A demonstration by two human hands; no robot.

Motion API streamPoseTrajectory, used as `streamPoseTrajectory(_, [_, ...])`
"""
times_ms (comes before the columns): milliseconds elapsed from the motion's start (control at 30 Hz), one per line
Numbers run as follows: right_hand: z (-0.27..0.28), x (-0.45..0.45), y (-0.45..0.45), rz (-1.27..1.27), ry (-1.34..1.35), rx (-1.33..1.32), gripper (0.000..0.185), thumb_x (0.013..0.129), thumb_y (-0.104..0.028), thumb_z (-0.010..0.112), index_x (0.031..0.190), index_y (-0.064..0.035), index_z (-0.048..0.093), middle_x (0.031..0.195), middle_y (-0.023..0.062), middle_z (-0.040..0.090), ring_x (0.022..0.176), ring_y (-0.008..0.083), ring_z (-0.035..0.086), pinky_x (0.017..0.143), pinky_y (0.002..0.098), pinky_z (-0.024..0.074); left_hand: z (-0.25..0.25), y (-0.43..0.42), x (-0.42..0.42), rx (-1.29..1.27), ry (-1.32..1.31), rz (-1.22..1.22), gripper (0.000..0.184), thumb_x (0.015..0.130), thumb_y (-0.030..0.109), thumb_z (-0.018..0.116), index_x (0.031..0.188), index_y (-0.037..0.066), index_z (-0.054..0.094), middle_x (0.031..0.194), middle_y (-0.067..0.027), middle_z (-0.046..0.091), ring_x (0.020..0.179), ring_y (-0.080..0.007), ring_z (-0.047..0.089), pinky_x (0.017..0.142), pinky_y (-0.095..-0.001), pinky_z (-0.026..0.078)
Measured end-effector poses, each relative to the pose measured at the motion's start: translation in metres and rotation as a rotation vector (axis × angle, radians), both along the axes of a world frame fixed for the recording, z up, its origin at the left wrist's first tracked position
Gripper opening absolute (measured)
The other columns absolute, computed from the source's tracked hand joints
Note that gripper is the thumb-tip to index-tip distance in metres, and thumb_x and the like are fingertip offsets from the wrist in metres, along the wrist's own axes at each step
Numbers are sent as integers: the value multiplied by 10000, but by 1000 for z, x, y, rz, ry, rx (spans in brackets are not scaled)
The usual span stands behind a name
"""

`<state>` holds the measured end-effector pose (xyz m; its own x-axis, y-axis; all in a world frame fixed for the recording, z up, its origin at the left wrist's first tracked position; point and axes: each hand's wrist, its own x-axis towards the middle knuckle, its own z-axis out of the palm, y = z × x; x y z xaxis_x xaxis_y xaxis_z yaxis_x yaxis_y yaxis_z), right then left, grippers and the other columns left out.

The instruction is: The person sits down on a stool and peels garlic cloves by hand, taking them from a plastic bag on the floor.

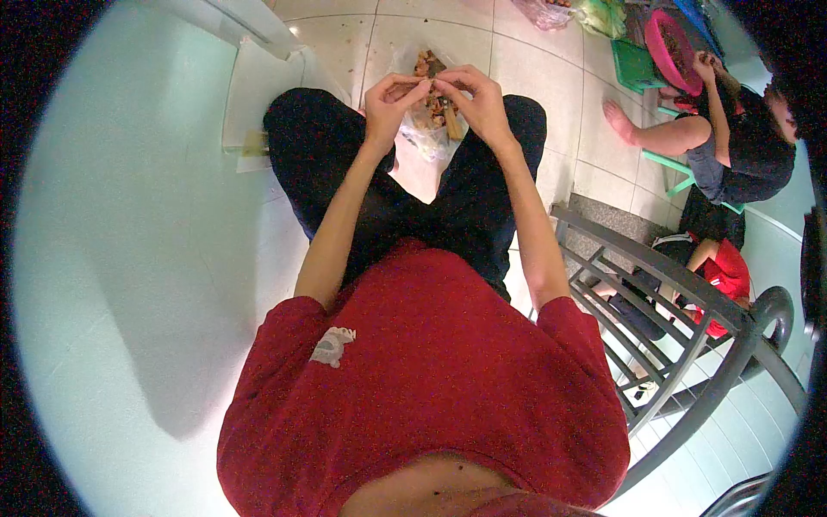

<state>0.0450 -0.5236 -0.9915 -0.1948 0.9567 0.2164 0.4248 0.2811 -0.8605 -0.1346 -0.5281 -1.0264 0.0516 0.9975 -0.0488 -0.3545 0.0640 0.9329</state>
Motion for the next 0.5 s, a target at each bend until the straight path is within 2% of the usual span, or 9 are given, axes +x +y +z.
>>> streamPoseTrajectory(67, [2, -3, -3, -15, -4, -13, 172, 919, -114, 694, 1040, 7, 711, 1047, 103, 684, 958, 186, 675, 833, 306, 544, 0, 1, -2, -4, 21, -51, 243, 866, 66, 763, 1067, -31, 667, 1025, -103, 720, 935, -138, 679, 807, -259, 542])
streamPoseTrajectory(133, [1, -4, -3, -29, -9, -26, 170, 925, -110, 687, 1045, 9, 706, 1043, 106, 680, 959, 187, 675, 837, 309, 543, 0, 1, -2, -10, 31, -55, 246, 870, 73, 761, 1073, -30, 668, 1026, -98, 720, 933, -136, 678, 800, -258, 541])
streamPoseTrajectory(200, [-5, -5, -1, -49, -63, 75, 206, 925, -174, 674, 1046, -9, 695, 1025, 137, 690, 910, 249, 686, 803, 357, 549, 1, 1, -2, -16, 41, -59, 250, 874, 81, 758, 1080, -29, 668, 1028, -94, 721, 930, -133, 677, 793, -256, 540])
streamPoseTrajectory(233, [-7, -4, 0, -50, -63, 75, 206, 925, -174, 674, 1046, -9, 695, 1025, 137, 690, 910, 249, 686, 803, 357, 549, 1, 1, -1, -17, 44, -54, 246, 883, 87, 750, 1087, -25, 669, 1031, -85, 720, 927, -130, 674, 789, -254, 537])
streamPoseTrajectory(333, [-12, -4, 1, -66, -13, 28, 229, 947, -201, 652, 1058, -2, 678, 1015, 148, 685, 901, 252, 687, 807, 364, 543, -1, 2, -1, -4, 61, -50, 240, 903, 92, 729, 1110, -14, 668, 1045, -73, 715, 918, -125, 669, 786, -252, 530])
streamPoseTrajectory(400, [-14, -4, 1, -91, 101, -97, 233, 956, -202, 645, 1064, 2, 674, 994, 145, 686, 882, 240, 686, 800, 351, 537, -2, 2, -1, 11, 76, -52, 239, 914, 91, 716, 1125, -9, 664, 1056, -70, 711, 912, -124, 666, 787, -252, 526])
streamPoseTrajectory(500, [-10, -3, 1, -117, 91, -139, 226, 954, -196, 649, 1058, 3, 678, 973, 140, 688, 873, 227, 684, 788, 332, 533, -5, 3, -1, 30, 15, -64, 233, 944, 72, 672, 1162, -7, 646, 1064, -71, 702, 873, -121, 654, 766, -256, 513])
